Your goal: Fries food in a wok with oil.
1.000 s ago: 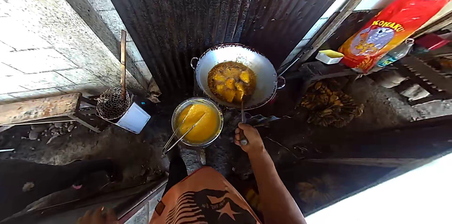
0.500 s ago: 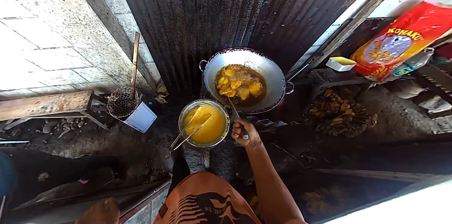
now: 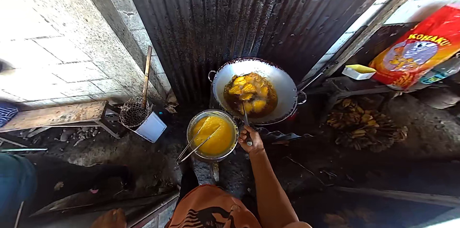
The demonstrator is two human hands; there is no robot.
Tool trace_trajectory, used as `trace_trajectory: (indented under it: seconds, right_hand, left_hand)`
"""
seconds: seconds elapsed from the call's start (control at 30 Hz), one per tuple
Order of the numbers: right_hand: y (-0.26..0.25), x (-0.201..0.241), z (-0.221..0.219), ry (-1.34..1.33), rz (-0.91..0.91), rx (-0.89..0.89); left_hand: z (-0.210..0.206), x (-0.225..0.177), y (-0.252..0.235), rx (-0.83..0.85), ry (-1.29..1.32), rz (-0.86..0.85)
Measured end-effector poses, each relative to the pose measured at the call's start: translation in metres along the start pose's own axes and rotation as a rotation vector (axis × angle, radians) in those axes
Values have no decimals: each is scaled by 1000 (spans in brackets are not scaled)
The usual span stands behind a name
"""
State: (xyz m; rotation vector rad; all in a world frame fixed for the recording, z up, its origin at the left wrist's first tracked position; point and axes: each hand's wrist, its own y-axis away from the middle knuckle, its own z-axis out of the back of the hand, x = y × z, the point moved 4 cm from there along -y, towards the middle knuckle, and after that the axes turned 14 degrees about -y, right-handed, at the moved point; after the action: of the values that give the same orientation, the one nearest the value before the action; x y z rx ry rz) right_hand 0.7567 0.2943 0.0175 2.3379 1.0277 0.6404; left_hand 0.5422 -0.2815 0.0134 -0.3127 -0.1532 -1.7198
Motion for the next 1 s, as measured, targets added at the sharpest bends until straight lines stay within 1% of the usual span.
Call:
trace_trajectory:
  seconds: [0.07, 0.13, 0.2, 0.3, 0.37, 0.43, 0.5, 0.53, 0.57, 0.6, 0.63, 0.7, 0.77, 0.83, 0.87, 0.93, 1.0]
  right_hand:
    - [-5, 4, 5, -5, 21, 19]
    - [-12, 9, 15, 153, 42, -15]
    - [-9, 9, 11, 315, 55, -64]
    - [0, 10, 14, 321, 61, -45]
    - [-4, 15, 22, 418, 76, -69]
    - [1, 16, 13, 509, 80, -111]
    - [10, 16, -3, 365, 52, -85]
    - [11, 17, -3, 260, 25, -56]
    - [8, 18, 0, 183, 6, -39]
    - [5, 19, 4, 183, -3, -39]
    - [4, 17, 3, 244, -3, -47]
    - [5, 11, -9, 310, 6, -68]
    - [-1, 8, -9, 272, -7, -65]
    - [-13, 9, -3, 294, -14, -63]
    - [-15, 9, -8, 327, -10, -67]
    - [-19, 8, -18, 311, -18, -65]
    - [-26, 10, -14, 270, -32, -72]
  left_hand:
    - [5, -2, 1, 25, -2, -6]
    - [16, -3, 5, 96, 4, -19]
    - [19, -5, 3, 121, -5, -18]
    - [24, -7, 0, 202, -30, 5]
    - [22, -6, 3, 202, -58, -10]
    - [19, -4, 4, 168, -39, -14]
    - [12, -3, 1, 121, -13, 2]
    - [8, -2, 2, 88, -10, 1]
    - [7, -1, 4, 92, -10, -7]
    - [7, -1, 6, 109, -11, -16]
    - [8, -1, 7, 118, -12, -23]
    - [8, -2, 4, 118, -12, -24]
    - [4, 0, 5, 86, 3, -11]
    - [11, -2, 9, 133, 10, -3]
    - [11, -2, 8, 138, 9, -5]
    - [5, -1, 5, 114, 4, -7]
    - [3, 2, 8, 88, 19, -6]
